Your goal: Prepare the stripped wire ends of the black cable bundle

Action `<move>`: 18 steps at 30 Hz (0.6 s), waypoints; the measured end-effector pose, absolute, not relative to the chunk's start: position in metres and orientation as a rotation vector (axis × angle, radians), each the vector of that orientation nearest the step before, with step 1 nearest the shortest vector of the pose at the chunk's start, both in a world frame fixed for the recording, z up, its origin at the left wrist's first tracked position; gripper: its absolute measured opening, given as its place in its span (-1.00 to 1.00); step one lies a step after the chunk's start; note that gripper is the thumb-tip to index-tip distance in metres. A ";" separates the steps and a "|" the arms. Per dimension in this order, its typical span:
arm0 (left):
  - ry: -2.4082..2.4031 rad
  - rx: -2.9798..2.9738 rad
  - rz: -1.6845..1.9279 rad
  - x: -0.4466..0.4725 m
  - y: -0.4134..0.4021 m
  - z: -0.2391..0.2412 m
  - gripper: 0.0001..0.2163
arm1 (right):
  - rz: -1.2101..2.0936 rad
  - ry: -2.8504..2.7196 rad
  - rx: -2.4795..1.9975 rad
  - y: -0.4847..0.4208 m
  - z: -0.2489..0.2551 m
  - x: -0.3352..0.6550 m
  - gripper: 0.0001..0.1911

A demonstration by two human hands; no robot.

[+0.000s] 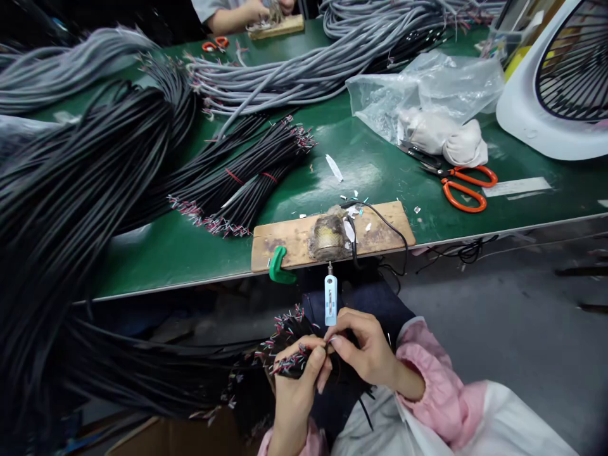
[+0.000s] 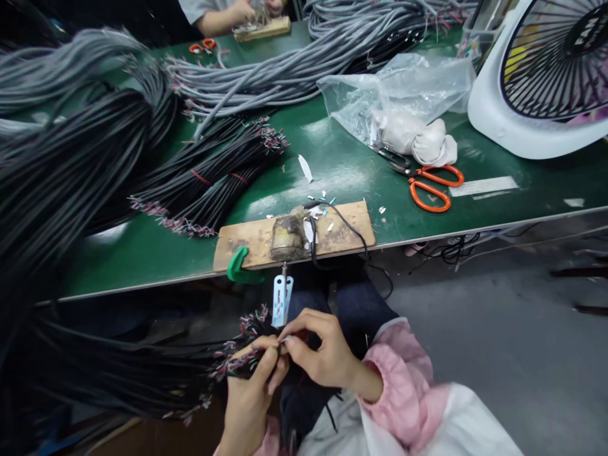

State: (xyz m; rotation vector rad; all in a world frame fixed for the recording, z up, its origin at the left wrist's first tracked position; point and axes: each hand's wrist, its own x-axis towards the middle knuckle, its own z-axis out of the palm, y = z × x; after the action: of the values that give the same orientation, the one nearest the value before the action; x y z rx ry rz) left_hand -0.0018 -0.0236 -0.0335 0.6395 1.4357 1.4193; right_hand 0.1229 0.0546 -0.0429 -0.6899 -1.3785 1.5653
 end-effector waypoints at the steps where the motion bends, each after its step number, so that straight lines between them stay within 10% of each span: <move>1: 1.438 0.637 1.411 -0.002 -0.024 -0.032 -0.74 | 1.615 -1.351 -0.678 0.056 -0.045 0.124 -0.79; 14: 1.555 0.620 1.261 -0.004 -0.016 -0.011 -0.66 | 1.206 -1.564 -0.609 0.069 -0.034 0.129 -0.77; 18: 1.479 0.793 1.191 -0.015 -0.012 -0.006 -0.64 | 1.543 -1.523 -0.354 0.080 -0.032 0.130 -0.73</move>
State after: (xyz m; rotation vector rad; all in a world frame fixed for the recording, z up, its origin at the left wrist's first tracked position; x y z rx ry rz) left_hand -0.0151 -0.0124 -0.0060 0.7932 1.4789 1.1907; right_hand 0.1299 0.0795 -0.0320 -0.3540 -1.5234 1.5426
